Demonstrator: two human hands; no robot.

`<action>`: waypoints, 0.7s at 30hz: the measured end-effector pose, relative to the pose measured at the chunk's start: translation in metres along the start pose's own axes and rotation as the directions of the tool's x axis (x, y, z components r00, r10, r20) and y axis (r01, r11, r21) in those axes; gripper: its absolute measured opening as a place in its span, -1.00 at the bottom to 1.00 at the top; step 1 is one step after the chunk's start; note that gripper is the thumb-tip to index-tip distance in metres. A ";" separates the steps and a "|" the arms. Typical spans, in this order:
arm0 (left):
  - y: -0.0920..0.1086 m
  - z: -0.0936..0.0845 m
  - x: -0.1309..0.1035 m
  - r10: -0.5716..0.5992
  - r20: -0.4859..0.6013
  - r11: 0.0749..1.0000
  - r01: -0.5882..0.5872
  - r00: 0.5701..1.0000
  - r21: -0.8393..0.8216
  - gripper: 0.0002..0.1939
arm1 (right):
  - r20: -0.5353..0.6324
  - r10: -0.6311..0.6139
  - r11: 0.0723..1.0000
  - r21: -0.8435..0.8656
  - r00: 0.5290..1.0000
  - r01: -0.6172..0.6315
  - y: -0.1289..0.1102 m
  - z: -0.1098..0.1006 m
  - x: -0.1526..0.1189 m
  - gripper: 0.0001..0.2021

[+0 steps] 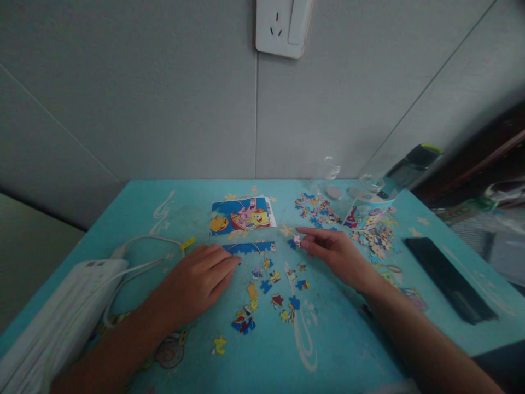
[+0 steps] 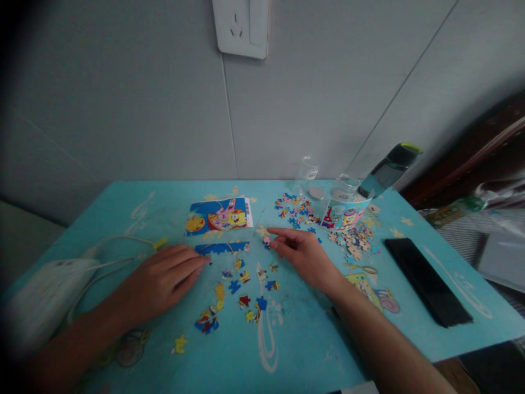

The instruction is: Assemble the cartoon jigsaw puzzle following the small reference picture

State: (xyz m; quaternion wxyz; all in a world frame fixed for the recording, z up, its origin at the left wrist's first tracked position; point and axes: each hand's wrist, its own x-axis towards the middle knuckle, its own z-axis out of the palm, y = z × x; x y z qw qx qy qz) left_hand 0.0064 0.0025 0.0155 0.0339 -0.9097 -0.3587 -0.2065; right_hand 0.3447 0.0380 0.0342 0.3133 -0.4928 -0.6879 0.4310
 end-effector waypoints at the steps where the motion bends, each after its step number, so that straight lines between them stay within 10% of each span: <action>1: 0.000 0.000 0.000 0.006 -0.003 1.000 -0.006 1.000 0.001 -0.76 | -0.006 -0.002 1.000 0.001 1.000 0.002 0.000 0.000 0.000 -0.64; 21: -0.001 0.004 -0.003 0.030 0.019 0.999 -0.030 0.999 -0.020 -0.77 | -0.044 -0.045 0.999 0.028 0.998 0.047 -0.002 0.001 -0.002 -0.79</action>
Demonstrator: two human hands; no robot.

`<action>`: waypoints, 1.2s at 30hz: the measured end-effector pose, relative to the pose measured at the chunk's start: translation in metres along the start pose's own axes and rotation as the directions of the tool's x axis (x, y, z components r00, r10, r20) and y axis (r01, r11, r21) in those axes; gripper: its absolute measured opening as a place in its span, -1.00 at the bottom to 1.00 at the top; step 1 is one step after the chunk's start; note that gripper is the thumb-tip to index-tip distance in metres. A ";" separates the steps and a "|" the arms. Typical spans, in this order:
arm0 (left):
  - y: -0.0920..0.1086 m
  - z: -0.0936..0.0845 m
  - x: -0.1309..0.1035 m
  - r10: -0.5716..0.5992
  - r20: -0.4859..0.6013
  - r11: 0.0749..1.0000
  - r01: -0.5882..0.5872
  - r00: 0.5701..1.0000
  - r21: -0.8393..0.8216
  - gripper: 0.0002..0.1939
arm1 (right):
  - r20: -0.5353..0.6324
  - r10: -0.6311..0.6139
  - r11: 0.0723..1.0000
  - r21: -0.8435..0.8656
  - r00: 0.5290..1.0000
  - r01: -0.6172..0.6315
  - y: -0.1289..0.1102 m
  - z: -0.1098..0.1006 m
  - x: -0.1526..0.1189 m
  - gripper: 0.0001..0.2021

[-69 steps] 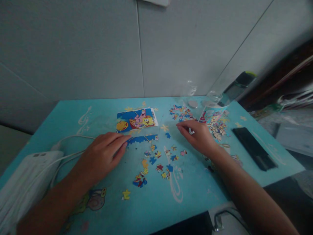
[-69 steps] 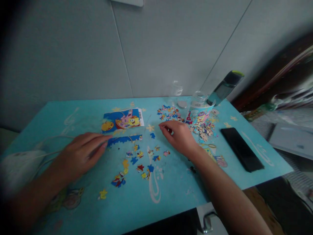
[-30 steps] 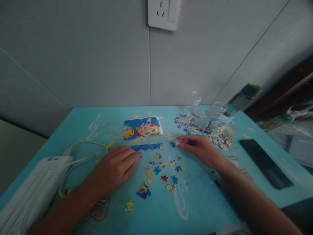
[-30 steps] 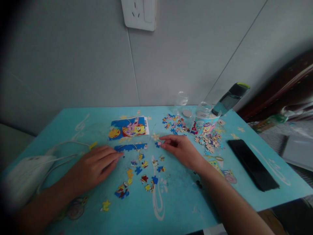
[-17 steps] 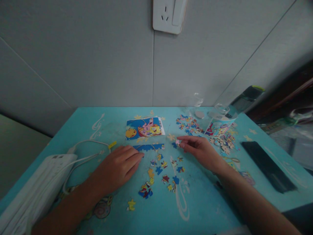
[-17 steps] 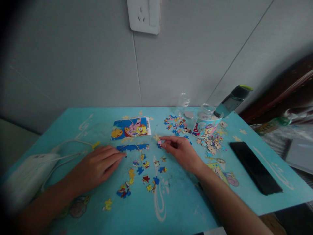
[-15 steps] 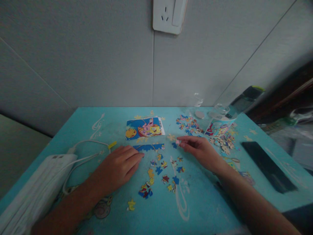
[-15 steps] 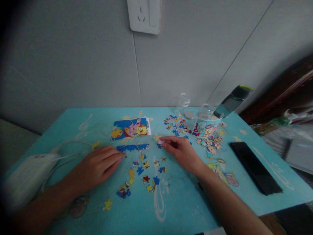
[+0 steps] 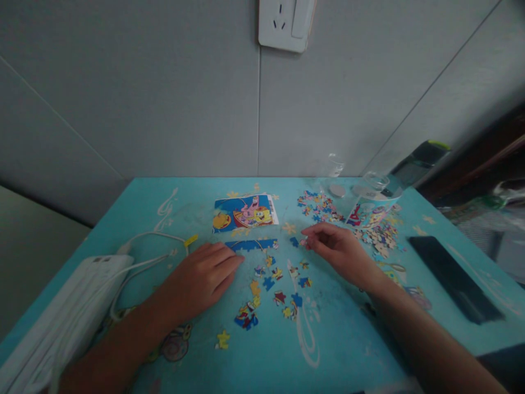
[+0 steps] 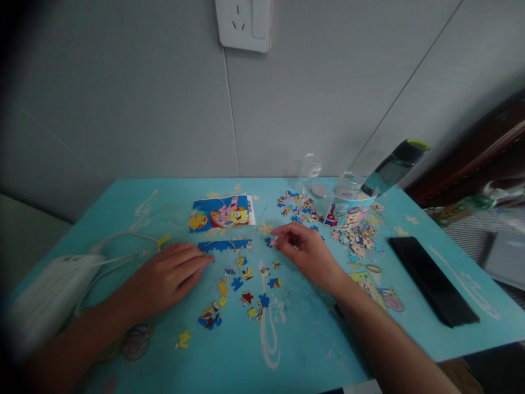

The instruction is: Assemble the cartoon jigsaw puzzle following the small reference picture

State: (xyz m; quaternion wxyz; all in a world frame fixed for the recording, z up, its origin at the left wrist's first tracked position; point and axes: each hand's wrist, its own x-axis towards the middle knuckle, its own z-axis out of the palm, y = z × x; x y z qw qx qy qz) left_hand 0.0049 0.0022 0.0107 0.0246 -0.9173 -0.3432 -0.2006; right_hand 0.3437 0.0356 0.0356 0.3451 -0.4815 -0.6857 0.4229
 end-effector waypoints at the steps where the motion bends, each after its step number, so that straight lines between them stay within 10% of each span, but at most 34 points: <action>1: 0.000 0.000 0.000 0.002 -0.003 1.000 -0.002 1.000 -0.002 -0.77 | -0.009 0.010 1.000 0.003 1.000 -0.010 0.000 0.001 0.000 -0.78; 12: 0.001 -0.001 0.001 0.008 -0.004 1.000 -0.008 1.000 0.000 -0.78 | -0.169 -0.050 0.951 -0.309 0.984 -0.005 -0.003 -0.022 0.005 -0.81; 24: -0.003 0.003 -0.002 0.000 0.014 1.000 0.000 1.000 -0.006 -0.77 | 0.087 0.078 0.830 -0.557 0.993 -0.017 -0.003 -0.028 0.004 -0.82; 36: -0.001 0.000 0.000 -0.004 0.033 1.000 0.003 0.999 0.012 -0.75 | 0.350 0.110 0.887 -0.456 0.930 0.067 -0.009 -0.024 -0.008 -0.79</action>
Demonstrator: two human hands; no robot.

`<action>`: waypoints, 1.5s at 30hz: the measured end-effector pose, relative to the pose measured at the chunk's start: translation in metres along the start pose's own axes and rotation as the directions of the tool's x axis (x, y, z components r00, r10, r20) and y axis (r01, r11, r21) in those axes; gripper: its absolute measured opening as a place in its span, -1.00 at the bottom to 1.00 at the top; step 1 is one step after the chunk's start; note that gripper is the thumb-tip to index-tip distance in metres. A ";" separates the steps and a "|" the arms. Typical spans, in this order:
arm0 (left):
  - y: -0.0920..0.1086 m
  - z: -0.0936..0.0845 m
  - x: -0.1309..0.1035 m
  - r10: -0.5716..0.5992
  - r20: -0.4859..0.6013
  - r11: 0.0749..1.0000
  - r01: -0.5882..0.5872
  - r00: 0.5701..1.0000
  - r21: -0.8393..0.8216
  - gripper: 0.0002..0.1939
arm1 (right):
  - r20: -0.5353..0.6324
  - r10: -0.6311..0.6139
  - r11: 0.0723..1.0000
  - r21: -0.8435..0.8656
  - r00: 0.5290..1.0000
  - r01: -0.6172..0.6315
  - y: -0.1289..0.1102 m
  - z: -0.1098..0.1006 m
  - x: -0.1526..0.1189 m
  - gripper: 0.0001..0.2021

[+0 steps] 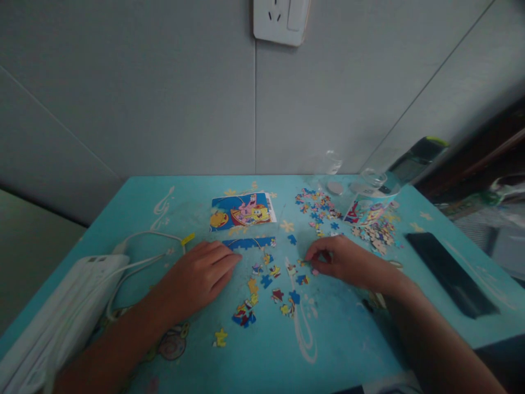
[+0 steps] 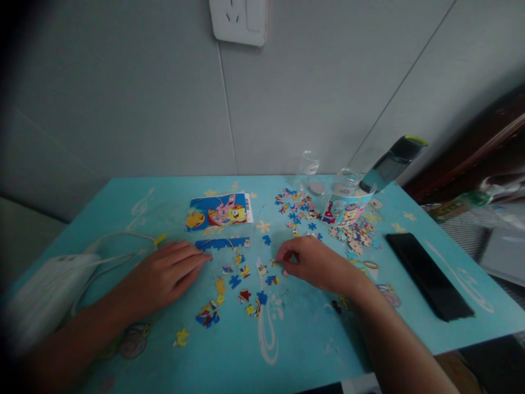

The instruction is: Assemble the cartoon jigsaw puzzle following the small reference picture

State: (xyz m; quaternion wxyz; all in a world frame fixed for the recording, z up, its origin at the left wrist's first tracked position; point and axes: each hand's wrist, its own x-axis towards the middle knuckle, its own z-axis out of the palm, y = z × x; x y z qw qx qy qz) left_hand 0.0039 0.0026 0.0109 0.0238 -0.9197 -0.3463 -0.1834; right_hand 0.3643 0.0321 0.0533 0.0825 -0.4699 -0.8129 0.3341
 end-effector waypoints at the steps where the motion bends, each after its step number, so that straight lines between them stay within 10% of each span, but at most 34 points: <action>1: 0.000 0.000 0.000 0.003 0.000 1.000 -0.003 1.000 0.002 -0.75 | 0.008 -0.012 1.000 0.006 1.000 0.011 -0.002 0.001 -0.002 -0.79; 45: -0.006 0.006 -0.007 -0.061 -0.073 0.998 0.061 0.995 0.005 -0.72 | -0.101 -0.118 0.992 -0.060 0.988 0.112 -0.033 0.021 -0.005 -0.89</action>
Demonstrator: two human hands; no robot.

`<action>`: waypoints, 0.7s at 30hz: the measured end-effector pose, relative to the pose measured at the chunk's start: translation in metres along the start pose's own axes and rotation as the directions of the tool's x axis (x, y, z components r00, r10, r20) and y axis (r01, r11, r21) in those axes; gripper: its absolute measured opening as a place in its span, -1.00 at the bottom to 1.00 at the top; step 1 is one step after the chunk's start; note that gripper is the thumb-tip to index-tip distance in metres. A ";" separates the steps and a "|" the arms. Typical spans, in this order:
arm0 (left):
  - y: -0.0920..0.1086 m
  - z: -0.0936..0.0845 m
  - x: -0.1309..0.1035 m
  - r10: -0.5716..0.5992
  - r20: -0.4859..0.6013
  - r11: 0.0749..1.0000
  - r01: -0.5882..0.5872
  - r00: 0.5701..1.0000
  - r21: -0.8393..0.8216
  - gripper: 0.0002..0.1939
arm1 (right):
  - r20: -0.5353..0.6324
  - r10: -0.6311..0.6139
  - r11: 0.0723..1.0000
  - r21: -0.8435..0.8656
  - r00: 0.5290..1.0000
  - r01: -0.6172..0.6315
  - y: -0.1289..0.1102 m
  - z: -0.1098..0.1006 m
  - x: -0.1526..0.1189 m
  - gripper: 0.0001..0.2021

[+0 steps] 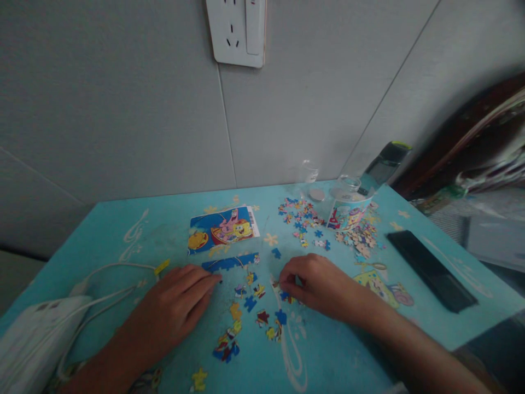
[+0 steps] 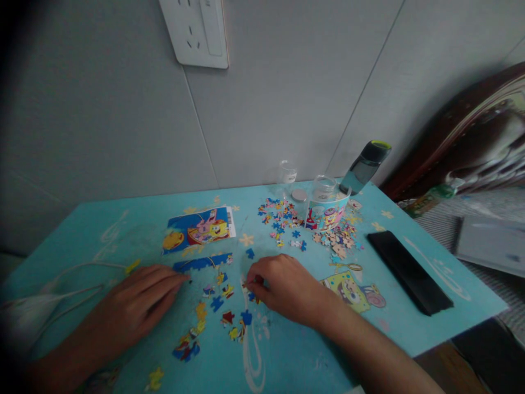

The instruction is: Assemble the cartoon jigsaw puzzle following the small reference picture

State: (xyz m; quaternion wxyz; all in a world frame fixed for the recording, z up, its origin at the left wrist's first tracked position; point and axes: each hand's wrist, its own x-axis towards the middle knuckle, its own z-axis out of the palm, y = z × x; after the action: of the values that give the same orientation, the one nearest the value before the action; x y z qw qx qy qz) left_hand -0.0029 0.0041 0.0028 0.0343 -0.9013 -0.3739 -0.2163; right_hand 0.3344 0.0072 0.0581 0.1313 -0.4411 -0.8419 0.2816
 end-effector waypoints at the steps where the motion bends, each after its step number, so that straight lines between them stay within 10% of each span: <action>1: 0.000 -0.001 0.001 -0.018 -0.009 1.000 0.018 1.000 0.000 -0.72 | -0.002 -0.002 1.000 0.001 1.000 0.002 -0.001 0.000 0.000 -0.89; 21: -0.007 0.014 -0.009 -0.178 0.049 0.982 0.174 0.983 0.070 -0.60 | -0.129 -0.099 0.961 -0.271 0.987 0.061 0.010 0.011 0.010 -0.68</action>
State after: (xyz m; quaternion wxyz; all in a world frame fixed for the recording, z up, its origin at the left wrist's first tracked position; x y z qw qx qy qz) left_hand -0.0082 0.0068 -0.0140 0.0342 -0.8686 -0.4598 -0.1814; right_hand 0.3303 0.0156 0.0427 0.1415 -0.4391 -0.8779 0.1283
